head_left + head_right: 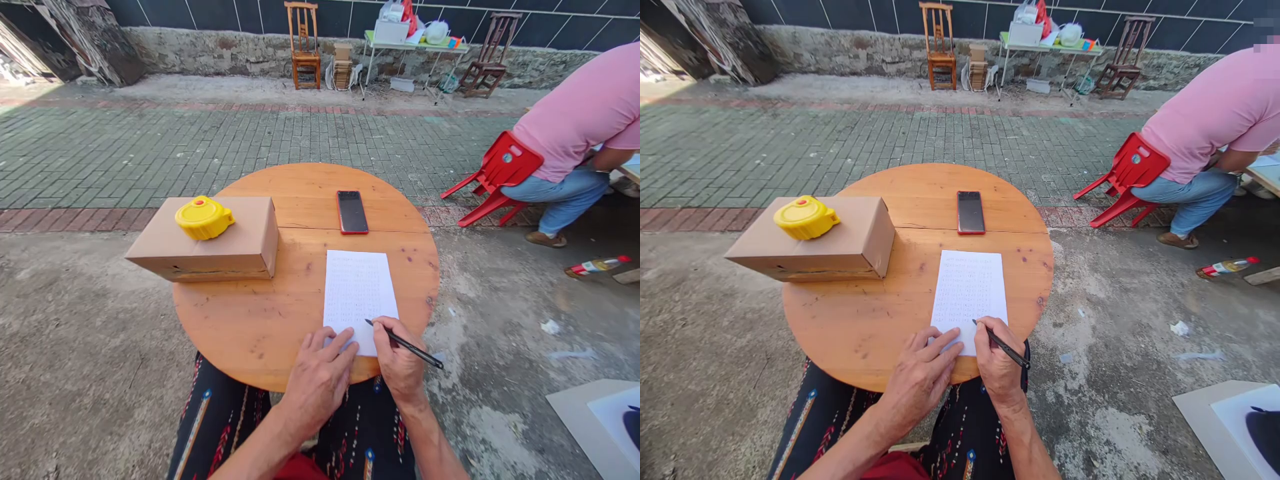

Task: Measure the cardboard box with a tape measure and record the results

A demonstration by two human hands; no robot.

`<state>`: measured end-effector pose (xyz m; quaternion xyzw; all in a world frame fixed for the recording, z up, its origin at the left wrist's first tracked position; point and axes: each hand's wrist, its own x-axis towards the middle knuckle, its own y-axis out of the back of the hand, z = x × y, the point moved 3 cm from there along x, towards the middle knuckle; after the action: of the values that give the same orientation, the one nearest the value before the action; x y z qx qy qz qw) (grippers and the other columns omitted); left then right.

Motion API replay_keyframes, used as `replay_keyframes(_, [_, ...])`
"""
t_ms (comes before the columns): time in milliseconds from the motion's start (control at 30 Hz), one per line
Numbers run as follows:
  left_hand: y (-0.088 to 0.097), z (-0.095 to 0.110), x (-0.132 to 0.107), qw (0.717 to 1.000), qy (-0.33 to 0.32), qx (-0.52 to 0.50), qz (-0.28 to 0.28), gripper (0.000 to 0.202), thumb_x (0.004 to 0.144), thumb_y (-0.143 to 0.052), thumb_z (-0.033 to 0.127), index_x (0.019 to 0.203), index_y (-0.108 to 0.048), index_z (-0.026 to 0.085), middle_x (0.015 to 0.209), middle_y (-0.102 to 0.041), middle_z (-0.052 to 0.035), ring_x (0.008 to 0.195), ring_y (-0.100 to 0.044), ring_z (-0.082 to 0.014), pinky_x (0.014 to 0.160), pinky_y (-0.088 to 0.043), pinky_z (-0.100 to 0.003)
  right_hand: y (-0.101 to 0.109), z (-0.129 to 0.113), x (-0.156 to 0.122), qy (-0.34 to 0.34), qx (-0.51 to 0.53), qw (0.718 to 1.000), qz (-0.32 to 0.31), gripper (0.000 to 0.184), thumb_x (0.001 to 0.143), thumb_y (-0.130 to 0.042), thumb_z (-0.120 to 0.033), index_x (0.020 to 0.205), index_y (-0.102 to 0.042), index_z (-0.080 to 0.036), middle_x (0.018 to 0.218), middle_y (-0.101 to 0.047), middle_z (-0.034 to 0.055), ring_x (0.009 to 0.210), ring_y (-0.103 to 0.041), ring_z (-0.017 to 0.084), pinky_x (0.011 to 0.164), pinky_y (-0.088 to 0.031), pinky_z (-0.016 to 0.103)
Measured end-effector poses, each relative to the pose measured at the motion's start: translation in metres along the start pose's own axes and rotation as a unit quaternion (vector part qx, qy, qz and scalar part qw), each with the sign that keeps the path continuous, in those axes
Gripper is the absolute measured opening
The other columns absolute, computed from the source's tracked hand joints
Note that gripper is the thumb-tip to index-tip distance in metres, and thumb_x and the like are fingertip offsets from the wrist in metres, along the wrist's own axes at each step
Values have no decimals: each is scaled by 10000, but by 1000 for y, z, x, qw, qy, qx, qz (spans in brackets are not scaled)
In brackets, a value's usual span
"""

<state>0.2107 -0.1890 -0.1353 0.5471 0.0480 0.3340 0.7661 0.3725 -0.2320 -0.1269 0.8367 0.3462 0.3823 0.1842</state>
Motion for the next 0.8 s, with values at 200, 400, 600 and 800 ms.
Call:
replay_keyframes(200, [-1, 1, -1, 1000, 4, -2, -5, 299, 930, -546, 131, 1196, -648, 223, 1352, -648, -19, 1050, -547, -272, 834, -518, -467, 4, 4, -1, -24, 24, 999, -31, 164, 939, -559, -236, 839, -682, -193, 718, -732, 5, 580, -674, 143, 592, -560, 231])
replay_keyframes(400, [1, 2, 0, 1000, -1, -2, -2, 300, 928, -542, 122, 1191, -654, 212, 1341, -654, -43, 1047, -548, -266, 849, -522, -455, 2, 3, -2, -12, 18, 999, -31, 173, 941, -546, -238, 845, -685, -202, 728, -740, 13, 594, -683, 154, 619, -579, 257])
replay_keyframes(600, [2, 2, 1, 1000, -1, -1, -2, 290, 925, -548, 128, 1179, -662, 209, 1326, -663, -53, 1037, -560, -266, 831, -530, -450, 1, 3, -2, -12, 22, 999, -34, 165, 940, -549, -231, 853, -685, -205, 732, -740, 14, 601, -690, 157, 629, -587, 263])
replay_keyframes(800, [3, 2, 1, 1000, -1, -2, 8, 301, 904, -562, 122, 1170, -671, 209, 1303, -675, -58, 1030, -564, -266, 832, -532, -445, -1, 1, -2, -1, 13, 999, -38, 159, 943, -553, -219, 854, -683, -204, 737, -738, 15, 613, -690, 154, 630, -580, 252])
